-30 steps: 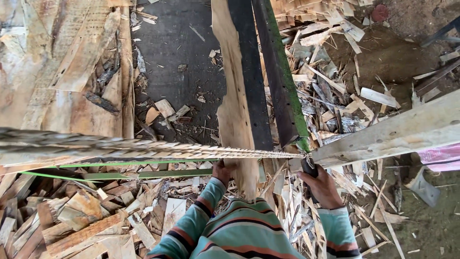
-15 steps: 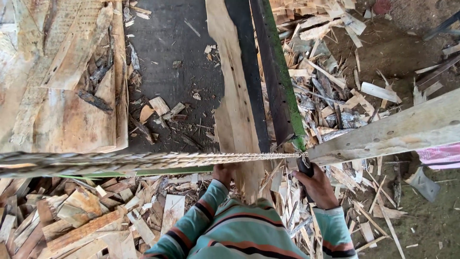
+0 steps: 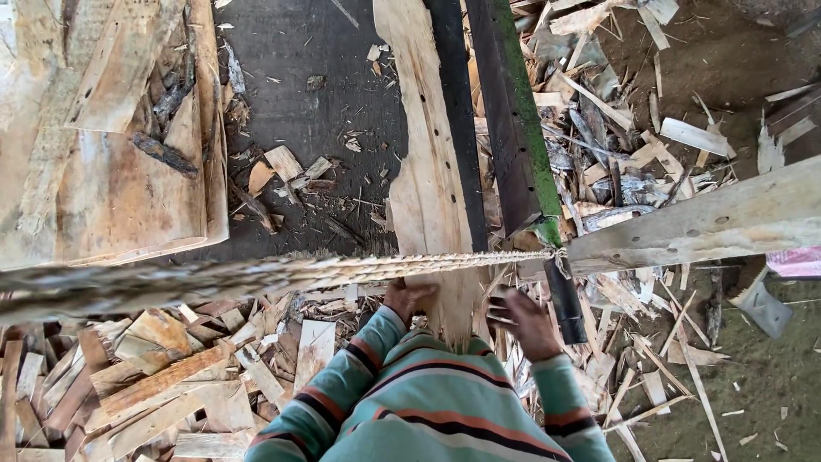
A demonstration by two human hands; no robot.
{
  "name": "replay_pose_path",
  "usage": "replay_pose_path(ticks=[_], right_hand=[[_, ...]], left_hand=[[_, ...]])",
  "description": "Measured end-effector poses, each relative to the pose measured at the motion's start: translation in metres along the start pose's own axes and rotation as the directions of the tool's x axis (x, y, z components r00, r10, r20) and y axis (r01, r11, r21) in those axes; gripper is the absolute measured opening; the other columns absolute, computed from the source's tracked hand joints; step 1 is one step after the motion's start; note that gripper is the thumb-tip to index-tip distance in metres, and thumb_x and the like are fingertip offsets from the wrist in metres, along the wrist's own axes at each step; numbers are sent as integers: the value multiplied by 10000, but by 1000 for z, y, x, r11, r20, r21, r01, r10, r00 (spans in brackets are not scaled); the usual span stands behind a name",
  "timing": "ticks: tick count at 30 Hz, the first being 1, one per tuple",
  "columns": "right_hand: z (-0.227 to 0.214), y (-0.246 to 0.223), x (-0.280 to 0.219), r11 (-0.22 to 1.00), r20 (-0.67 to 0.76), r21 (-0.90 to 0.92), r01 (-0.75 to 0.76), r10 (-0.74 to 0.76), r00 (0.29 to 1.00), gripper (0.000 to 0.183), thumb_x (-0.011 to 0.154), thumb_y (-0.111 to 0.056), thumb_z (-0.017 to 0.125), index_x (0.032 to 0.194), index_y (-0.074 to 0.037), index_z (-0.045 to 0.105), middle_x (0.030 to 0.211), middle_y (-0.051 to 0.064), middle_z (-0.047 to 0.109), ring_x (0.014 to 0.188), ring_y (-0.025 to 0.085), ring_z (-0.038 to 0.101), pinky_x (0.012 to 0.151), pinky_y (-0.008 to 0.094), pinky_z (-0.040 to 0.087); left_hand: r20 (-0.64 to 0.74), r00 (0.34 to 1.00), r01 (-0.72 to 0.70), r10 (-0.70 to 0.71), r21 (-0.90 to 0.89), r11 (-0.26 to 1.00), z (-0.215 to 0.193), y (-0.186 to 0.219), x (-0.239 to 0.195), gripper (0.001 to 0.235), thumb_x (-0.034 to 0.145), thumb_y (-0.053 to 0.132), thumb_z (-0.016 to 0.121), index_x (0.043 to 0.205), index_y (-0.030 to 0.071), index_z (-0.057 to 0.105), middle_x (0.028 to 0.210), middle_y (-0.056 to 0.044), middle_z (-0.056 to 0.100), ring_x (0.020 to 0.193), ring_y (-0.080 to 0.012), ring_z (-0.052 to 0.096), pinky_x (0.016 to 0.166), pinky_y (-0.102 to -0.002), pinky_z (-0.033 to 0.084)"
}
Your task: Trimming and sizing thin pieces of wood bark using a manual lever cutter.
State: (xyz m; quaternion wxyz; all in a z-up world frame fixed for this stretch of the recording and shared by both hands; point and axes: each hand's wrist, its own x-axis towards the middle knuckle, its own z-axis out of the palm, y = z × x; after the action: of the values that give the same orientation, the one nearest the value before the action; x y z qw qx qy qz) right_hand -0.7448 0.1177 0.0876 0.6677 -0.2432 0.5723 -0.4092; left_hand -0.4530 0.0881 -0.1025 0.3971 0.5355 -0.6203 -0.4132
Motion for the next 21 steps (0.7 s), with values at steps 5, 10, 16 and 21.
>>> replay_pose_path(ticks=[5,10,16,21], right_hand=[[41,24,4,996,88,-66,-64,70,994,527,922,-194,674,1420,-85,541,1139,66,695,966,187,656,832,384,555],[60,13,-12,936,98,-181,301,-287,953,375,908,-168,680,1256,-29,664,1057,55,753,953,141,691,859,275,554],[37,66,21,990,-29,-29,138,-139,990,377,913,-142,708,1262,-6,671,1066,87,736,949,180,670,820,350,537],[-1,41,27,999,-14,48,6,-5,1000,510,937,-258,654,1373,-3,578,1256,150,671,1139,271,651,972,426,540]], left_hand=[[136,912,402,-387,-486,776,-10,51,-1,470,713,208,919,1095,-15,760,1058,-109,803,918,-220,740,855,-380,615],[143,942,336,-304,-413,846,-9,57,1,379,765,266,896,1022,1,808,1067,-129,818,929,-219,766,889,-340,628],[151,933,350,-327,-598,721,-1,59,2,371,808,275,800,1073,17,769,1140,-140,776,1025,-266,730,930,-370,613],[347,814,351,-467,-933,-82,44,-42,-7,386,877,271,605,1090,-10,761,1241,-236,725,1167,-381,669,990,-457,603]])
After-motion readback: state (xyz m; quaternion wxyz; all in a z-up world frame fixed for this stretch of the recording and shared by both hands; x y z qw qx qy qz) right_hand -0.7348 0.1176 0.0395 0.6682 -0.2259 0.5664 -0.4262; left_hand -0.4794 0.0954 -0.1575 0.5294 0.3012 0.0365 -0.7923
